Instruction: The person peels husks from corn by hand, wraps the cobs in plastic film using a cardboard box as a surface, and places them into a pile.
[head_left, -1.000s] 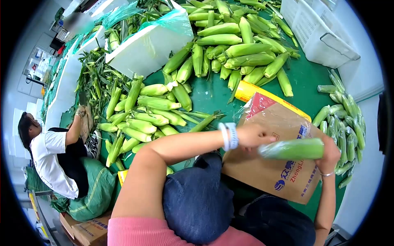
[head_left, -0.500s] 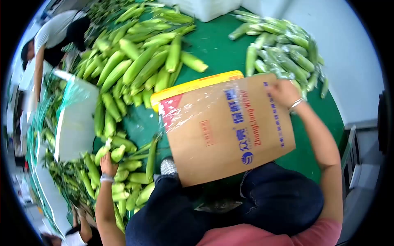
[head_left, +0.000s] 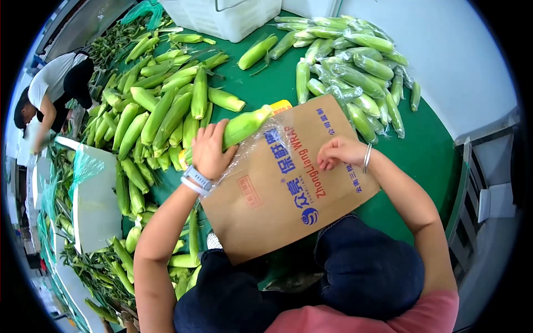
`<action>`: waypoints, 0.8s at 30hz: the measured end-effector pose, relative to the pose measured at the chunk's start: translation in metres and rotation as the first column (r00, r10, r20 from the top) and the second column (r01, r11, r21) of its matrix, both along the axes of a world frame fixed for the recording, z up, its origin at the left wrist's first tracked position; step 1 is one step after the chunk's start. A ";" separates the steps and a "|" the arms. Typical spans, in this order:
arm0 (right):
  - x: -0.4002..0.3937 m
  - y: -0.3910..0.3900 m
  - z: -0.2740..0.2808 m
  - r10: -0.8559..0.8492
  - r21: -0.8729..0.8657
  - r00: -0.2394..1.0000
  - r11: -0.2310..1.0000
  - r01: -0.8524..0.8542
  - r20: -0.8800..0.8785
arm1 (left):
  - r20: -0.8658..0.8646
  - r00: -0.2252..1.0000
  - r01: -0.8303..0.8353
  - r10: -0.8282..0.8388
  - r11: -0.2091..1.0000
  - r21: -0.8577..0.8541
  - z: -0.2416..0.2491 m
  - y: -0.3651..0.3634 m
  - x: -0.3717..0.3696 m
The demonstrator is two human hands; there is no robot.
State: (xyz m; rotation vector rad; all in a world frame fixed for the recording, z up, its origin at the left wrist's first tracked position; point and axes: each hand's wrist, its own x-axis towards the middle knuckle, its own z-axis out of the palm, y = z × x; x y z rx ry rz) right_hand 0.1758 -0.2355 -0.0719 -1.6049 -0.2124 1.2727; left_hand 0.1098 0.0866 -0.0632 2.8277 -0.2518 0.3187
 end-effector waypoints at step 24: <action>-0.004 0.138 0.003 -0.065 0.056 -0.058 0.986 -0.156 0.996 | 0.336 0.941 0.073 -0.028 0.990 -0.122 0.008 -0.008 -0.046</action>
